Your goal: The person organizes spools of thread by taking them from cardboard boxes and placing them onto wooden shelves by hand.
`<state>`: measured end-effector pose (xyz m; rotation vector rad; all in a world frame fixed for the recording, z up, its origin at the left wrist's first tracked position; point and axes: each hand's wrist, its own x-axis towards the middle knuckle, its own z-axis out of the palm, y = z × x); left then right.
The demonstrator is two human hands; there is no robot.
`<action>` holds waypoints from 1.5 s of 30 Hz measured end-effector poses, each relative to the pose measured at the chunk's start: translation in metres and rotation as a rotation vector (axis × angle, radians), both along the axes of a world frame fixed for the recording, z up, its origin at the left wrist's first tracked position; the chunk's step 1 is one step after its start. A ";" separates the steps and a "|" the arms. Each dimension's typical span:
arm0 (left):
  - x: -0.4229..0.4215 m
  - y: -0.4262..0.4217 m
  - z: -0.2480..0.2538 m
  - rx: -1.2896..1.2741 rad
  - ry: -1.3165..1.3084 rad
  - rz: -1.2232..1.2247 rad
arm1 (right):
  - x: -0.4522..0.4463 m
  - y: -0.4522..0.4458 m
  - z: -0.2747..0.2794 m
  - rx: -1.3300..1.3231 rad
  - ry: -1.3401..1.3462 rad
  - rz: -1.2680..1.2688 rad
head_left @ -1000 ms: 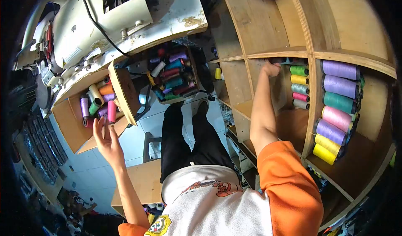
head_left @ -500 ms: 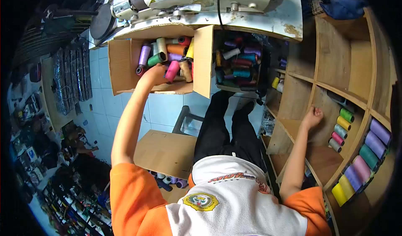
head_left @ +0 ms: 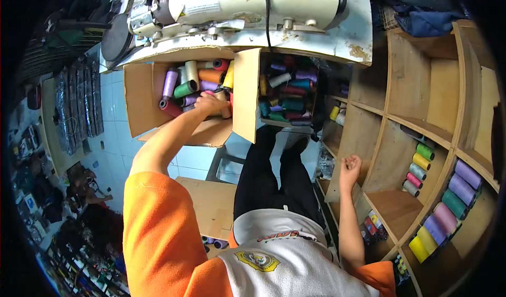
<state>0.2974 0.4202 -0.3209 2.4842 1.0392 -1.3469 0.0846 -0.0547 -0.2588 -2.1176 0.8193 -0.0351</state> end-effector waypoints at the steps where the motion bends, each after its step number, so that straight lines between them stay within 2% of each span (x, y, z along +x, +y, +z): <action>1: 0.003 -0.006 0.000 0.042 0.006 -0.018 | -0.008 -0.005 -0.003 -0.029 0.012 0.021; 5: 0.011 -0.008 -0.006 0.102 0.074 -0.003 | -0.022 -0.013 -0.005 -0.080 0.057 0.044; 8: 0.010 -0.005 0.035 0.062 0.068 0.007 | -0.016 -0.015 -0.004 -0.064 0.081 0.020; 9: 0.003 0.006 0.017 0.118 -0.024 -0.081 | -0.012 -0.014 -0.004 -0.057 0.085 0.008; 12: 0.012 0.025 0.040 -0.190 -0.090 0.040 | 0.006 -0.006 -0.009 -0.053 0.021 0.074; 13: 0.023 0.023 0.072 -0.308 0.053 -0.029 | 0.015 0.003 -0.008 0.062 0.008 0.090; 14: 0.026 0.021 0.094 -0.389 0.050 -0.028 | 0.028 0.018 -0.002 0.177 -0.004 0.109; 16: 0.015 0.015 0.124 -0.502 -0.306 0.057 | 0.061 0.055 0.020 0.487 0.043 0.203; 17: 0.011 -0.006 0.171 -0.758 -0.428 0.185 | 0.085 0.089 0.060 0.563 0.095 0.289; 18: 0.004 -0.030 0.217 -1.014 -0.552 0.311 | 0.102 0.117 0.089 0.802 0.053 0.373; 19: -0.007 -0.039 0.229 -1.100 -0.503 0.349 | 0.119 0.142 0.122 0.982 0.067 0.458; 21: -0.025 -0.069 0.259 -1.253 -0.397 0.402 | 0.143 0.179 0.166 0.999 -0.017 0.674; 22: -0.030 -0.091 0.273 -1.319 -0.340 0.409 | 0.151 0.190 0.177 0.924 -0.037 0.750; 24: -0.055 -0.128 0.264 -1.261 -0.750 0.383 | 0.160 0.194 0.172 0.749 -0.079 0.883; 25: -0.057 -0.133 0.263 -1.288 -0.676 0.428 | 0.165 0.194 0.180 0.666 -0.065 0.866; 26: -0.058 -0.134 0.261 -1.313 -0.603 0.472 | 0.164 0.194 0.174 0.776 -0.052 0.776; 27: -0.062 -0.131 0.251 -1.259 -0.643 0.311 | 0.157 0.193 0.166 0.886 -0.034 0.679; 28: -0.049 -0.118 0.250 -1.249 -0.600 0.248 | 0.153 0.189 0.159 0.991 -0.016 0.583; 29: -0.037 -0.105 0.249 -1.238 -0.557 0.184 | 0.151 0.180 0.156 0.742 0.002 0.692; 30: -0.010 -0.078 0.258 -1.047 -0.374 0.116 | 0.147 0.170 0.146 0.788 0.047 0.677; 31: 0.005 -0.048 0.220 -0.790 -0.475 -0.015 | 0.144 0.164 0.146 0.865 0.062 0.637; 32: 0.009 -0.020 0.184 -0.519 -0.881 -0.255 | 0.141 0.158 0.146 0.940 0.075 0.597; 33: 0.016 0.002 0.161 -0.133 -0.752 -0.449 | 0.137 0.152 0.143 0.916 0.031 0.560; 34: 0.022 0.032 0.125 0.053 -0.629 -0.571 | 0.133 0.145 0.141 0.929 0.059 0.511; 35: 0.020 0.052 0.100 0.168 -0.591 -0.561 | 0.128 0.135 0.140 0.940 0.087 0.462; 36: 0.022 0.058 0.099 0.255 -0.422 -0.528 | 0.124 0.125 0.139 0.950 0.112 0.414; 38: 0.011 0.103 0.041 0.273 -0.533 -0.566 | 0.115 0.108 0.139 0.899 0.134 0.370; 40: 0.014 0.098 0.039 0.320 -0.527 -0.572 | 0.108 0.088 0.132 0.869 0.164 0.344; 43: 0.021 0.100 0.025 0.321 -0.714 -0.476 | 0.096 0.074 0.127 0.879 0.171 0.287; 45: 0.029 0.096 0.017 0.374 -0.724 -0.413 | 0.092 0.075 0.127 0.931 0.166 0.245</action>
